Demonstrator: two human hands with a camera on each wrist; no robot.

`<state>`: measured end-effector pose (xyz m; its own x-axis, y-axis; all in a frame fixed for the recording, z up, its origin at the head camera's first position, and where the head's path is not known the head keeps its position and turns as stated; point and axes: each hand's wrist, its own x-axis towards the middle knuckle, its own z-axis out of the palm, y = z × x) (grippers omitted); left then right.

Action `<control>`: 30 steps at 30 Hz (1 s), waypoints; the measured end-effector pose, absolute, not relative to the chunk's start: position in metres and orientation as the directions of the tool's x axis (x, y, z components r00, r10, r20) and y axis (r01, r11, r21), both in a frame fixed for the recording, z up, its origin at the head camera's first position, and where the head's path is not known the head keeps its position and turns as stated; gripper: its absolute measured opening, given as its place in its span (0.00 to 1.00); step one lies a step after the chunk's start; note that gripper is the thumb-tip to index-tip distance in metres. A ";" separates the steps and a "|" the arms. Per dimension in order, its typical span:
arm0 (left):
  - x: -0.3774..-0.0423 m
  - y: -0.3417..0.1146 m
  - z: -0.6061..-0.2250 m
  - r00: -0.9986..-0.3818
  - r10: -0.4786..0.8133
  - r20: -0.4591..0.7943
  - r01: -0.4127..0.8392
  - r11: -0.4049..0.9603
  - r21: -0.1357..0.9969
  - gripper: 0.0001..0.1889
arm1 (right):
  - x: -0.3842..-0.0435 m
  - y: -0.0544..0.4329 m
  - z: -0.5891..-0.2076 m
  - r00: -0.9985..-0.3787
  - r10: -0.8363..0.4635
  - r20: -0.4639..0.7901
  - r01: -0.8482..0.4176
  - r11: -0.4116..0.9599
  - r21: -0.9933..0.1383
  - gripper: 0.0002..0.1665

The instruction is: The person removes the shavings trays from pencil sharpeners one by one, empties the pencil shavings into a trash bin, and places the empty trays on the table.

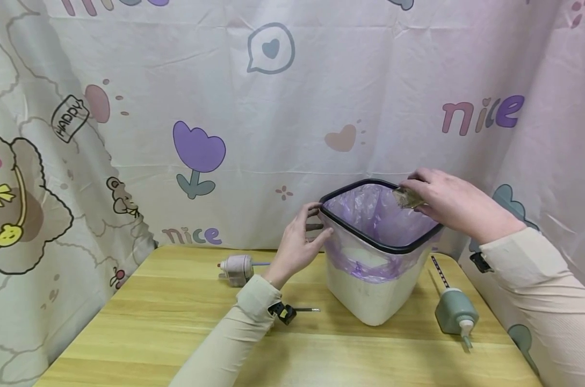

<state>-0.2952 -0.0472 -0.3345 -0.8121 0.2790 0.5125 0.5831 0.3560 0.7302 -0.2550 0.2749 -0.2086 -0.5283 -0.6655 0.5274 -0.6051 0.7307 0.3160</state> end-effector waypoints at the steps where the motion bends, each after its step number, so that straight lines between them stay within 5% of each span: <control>1: -0.295 -0.047 -0.336 -0.817 0.274 0.507 0.575 0.346 0.741 0.32 | -0.255 0.274 -0.208 -0.527 -0.665 0.528 -0.605 0.731 0.317 0.36; 10: -0.295 -0.047 -0.341 -0.826 0.270 0.495 0.561 0.312 0.767 0.30 | -0.254 0.268 -0.205 -0.537 -0.669 0.515 -0.590 0.733 0.338 0.37; 20: -0.295 -0.048 -0.340 -0.827 0.275 0.491 0.559 0.301 0.772 0.31 | -0.254 0.259 -0.203 -0.470 -0.729 0.497 -0.583 0.679 0.445 0.35; 30: -0.295 -0.048 -0.340 -0.829 0.288 0.479 0.555 0.316 0.770 0.32 | -0.252 0.249 -0.202 -0.446 -0.796 0.408 -0.530 0.603 0.596 0.25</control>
<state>-0.2952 -0.0479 -0.3401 -0.8291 0.2880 0.4791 0.5546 0.3165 0.7696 -0.2524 0.2494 -0.2021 -0.4462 -0.7964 0.4083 -0.5302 0.6028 0.5962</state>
